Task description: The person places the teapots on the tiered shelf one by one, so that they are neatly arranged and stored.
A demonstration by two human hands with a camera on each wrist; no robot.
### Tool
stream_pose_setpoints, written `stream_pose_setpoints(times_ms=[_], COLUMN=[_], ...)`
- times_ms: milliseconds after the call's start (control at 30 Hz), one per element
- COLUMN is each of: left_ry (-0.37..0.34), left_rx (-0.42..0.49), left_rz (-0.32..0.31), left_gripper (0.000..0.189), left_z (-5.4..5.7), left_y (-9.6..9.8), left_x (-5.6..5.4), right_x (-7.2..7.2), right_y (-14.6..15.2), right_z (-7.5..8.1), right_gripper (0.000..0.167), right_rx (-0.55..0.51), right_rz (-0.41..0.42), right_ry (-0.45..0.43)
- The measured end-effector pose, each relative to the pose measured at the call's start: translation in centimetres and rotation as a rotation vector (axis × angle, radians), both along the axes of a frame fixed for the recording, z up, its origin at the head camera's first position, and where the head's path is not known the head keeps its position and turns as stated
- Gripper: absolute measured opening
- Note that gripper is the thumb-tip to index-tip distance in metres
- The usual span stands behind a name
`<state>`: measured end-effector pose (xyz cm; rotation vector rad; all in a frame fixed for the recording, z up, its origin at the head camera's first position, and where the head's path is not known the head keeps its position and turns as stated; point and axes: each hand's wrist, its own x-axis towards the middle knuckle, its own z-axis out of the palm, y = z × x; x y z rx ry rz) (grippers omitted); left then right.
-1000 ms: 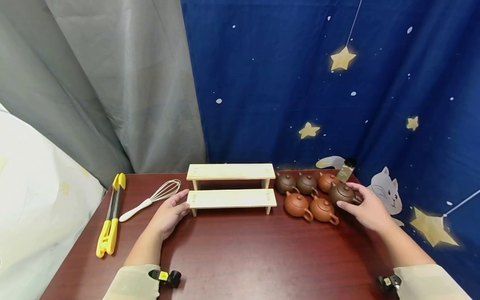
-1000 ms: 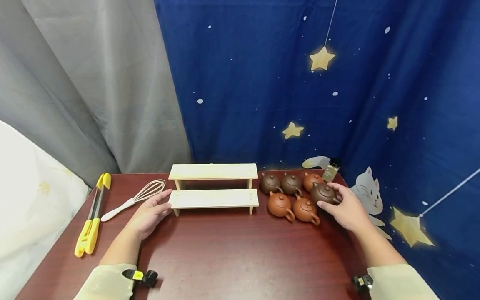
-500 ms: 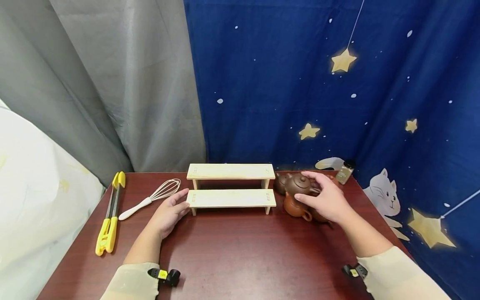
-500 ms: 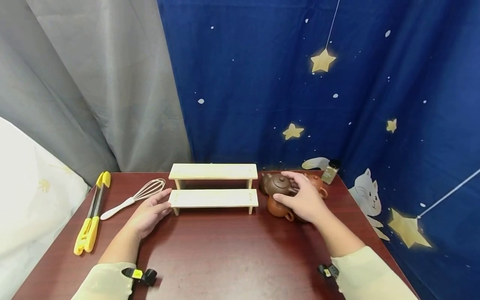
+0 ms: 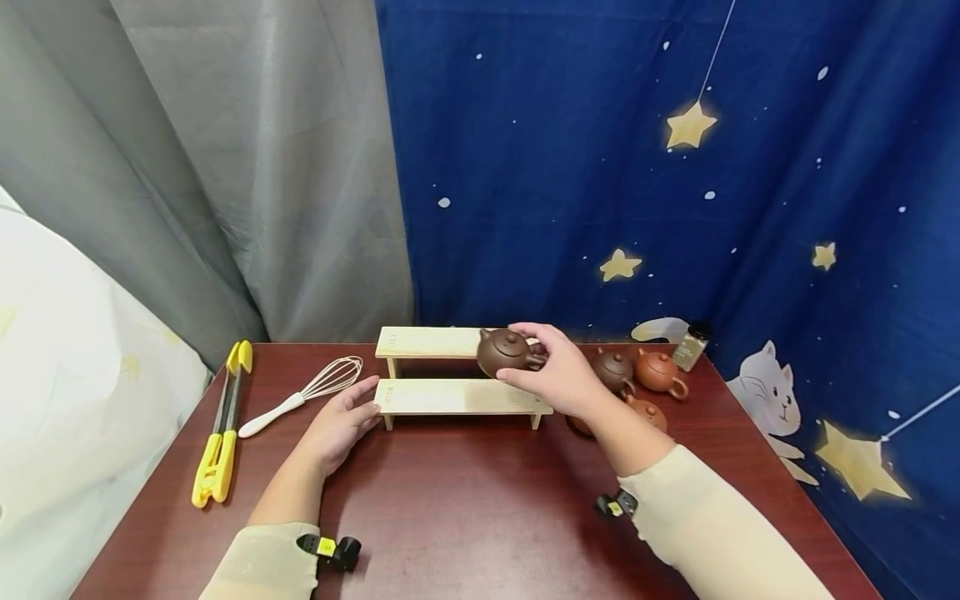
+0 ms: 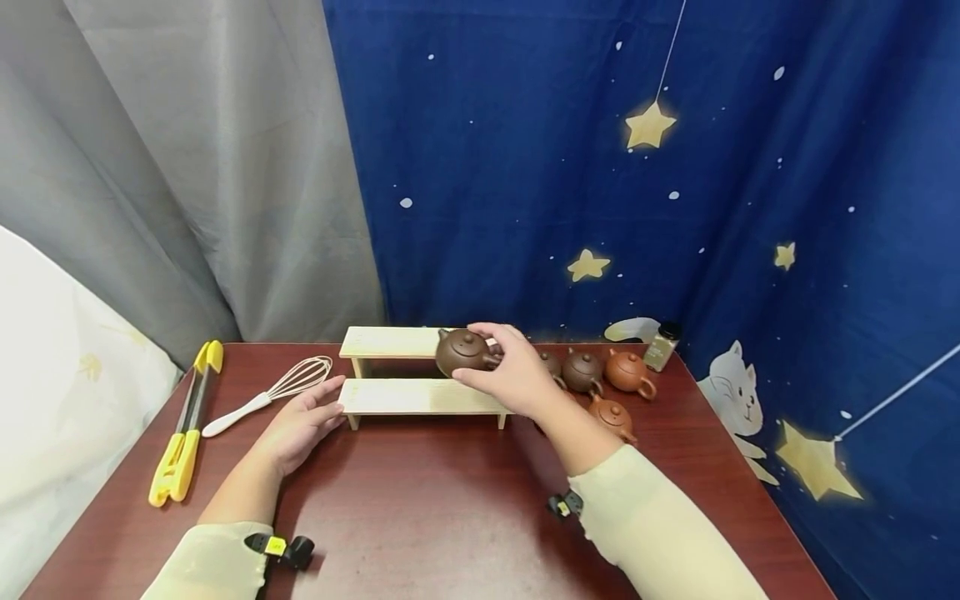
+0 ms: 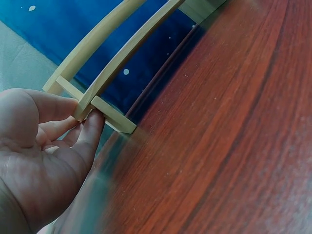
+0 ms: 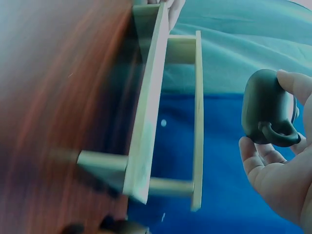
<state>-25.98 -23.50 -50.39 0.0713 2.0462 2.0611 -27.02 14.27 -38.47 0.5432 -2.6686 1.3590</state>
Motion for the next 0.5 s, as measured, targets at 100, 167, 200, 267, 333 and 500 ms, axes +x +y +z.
stream_pose_setpoints(times_ms=[100, 167, 200, 267, 333, 500], left_ry=[0.000, -0.001, -0.003, -0.003, -0.002, -0.001], left_rx=[-0.006, -0.010, -0.012, -0.012, -0.009, 0.003], left_rz=[0.000, 0.001, 0.002, 0.002, 0.003, 0.004], left_gripper=[0.067, 0.067, 0.067, 0.067, 0.067, 0.066], left_z=[0.0, 0.0, 0.0, 0.0, 0.0, 0.1], left_y=[0.1, 0.1, 0.1, 0.1, 0.1, 0.0], left_x=[0.0, 0.0, 0.0, 0.0, 0.0, 0.0], right_x=[-1.1, -1.8, -2.2, -2.9, -3.6, -5.1], right_y=[-1.9, -3.1, -3.7, -4.8, -6.0, -8.7], right_z=[0.2, 0.2, 0.2, 0.1, 0.0, -0.3], right_gripper=[0.069, 0.070, 0.070, 0.070, 0.070, 0.069], right_rx=[-0.019, -0.016, -0.013, -0.005, 0.004, 0.010], right_rz=[0.019, 0.027, 0.031, 0.039, 0.046, 0.055], right_ry=[-0.008, -0.011, -0.012, -0.014, -0.011, -0.022])
